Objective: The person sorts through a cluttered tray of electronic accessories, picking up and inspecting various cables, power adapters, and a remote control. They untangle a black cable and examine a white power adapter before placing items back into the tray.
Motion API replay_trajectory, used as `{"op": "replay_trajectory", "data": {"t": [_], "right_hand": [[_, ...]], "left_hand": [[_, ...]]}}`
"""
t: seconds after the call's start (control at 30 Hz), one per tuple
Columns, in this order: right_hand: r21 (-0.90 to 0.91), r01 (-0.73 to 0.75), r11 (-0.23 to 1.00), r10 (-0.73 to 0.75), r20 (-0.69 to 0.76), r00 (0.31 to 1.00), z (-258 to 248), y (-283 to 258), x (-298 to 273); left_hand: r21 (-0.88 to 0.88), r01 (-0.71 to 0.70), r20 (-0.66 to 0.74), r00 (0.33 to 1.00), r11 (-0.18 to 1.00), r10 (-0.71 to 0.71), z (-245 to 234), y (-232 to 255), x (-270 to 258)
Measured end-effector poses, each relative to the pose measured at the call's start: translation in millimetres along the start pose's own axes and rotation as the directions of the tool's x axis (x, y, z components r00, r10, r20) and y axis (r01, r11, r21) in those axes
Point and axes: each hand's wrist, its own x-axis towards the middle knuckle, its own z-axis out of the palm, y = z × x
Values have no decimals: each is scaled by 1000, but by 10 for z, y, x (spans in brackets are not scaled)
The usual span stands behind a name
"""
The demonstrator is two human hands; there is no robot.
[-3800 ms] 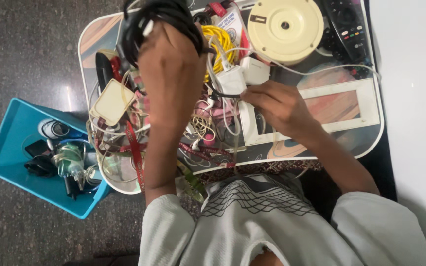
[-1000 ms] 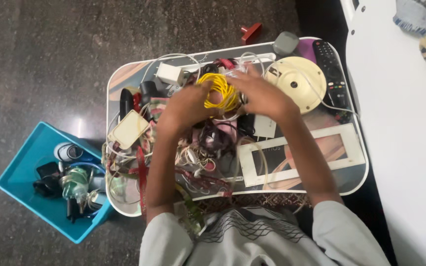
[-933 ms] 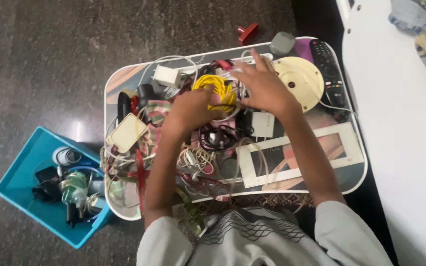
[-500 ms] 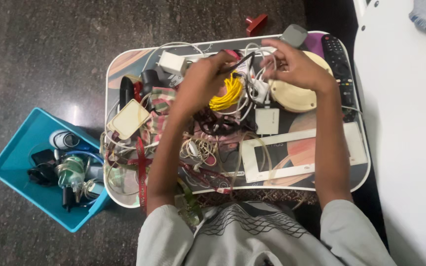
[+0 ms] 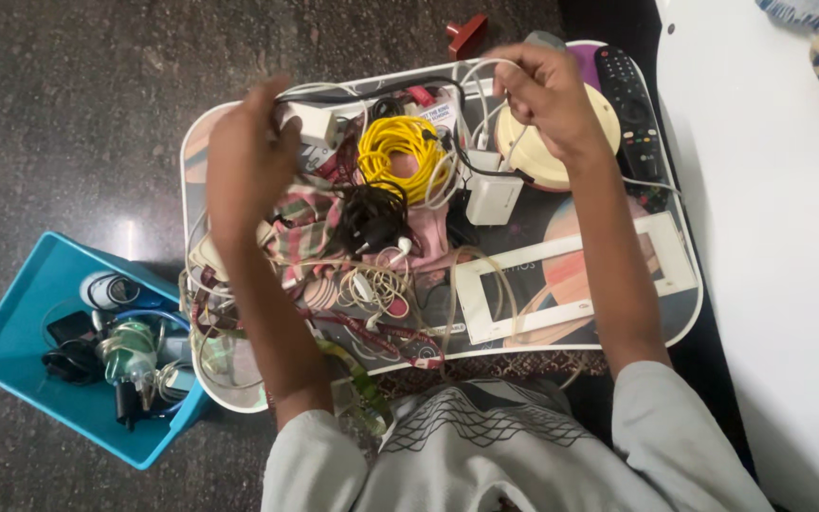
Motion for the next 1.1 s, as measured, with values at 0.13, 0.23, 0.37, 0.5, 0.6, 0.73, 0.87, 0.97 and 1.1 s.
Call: {"op": "replay_trajectory", "data": {"t": [0.13, 0.23, 0.37, 0.5, 0.6, 0.73, 0.87, 0.97, 1.1], "right_hand": [[-267, 77, 961, -102, -82, 991, 72, 35, -5], [-353, 129, 927, -145, -17, 989, 65, 32, -32], [-520, 209, 828, -165, 131, 978, 81, 25, -72], [-708, 244, 663, -141, 201, 969, 87, 60, -62], [-765, 329, 553, -127, 312, 941, 193, 86, -82], [-787, 459, 413, -228, 398, 888, 307, 11, -231], [-947, 254, 198, -343, 176, 923, 239, -23, -732], [-969, -58, 239, 50, -47, 998, 366, 194, -1222], [-976, -88, 199, -59, -102, 993, 576, 532, -1552]], "left_hand": [[149, -369, -64, 922, 918, 381, 437, 567, -48], [458, -522, -109, 770, 719, 629, 722, 883, 22], [450, -542, -33, 784, 709, 620, 848, 758, 85], [469, -562, -57, 751, 682, 658, 934, 592, 97], [464, -582, -82, 722, 668, 687, 1072, 511, 148], [501, -519, -185, 718, 693, 671, 1062, 420, 224], [493, -447, -212, 770, 746, 602, 1000, 341, 247], [555, -408, -187, 788, 725, 587, 1051, 382, 235], [479, -532, -50, 778, 698, 627, 1300, 550, -4]]}}
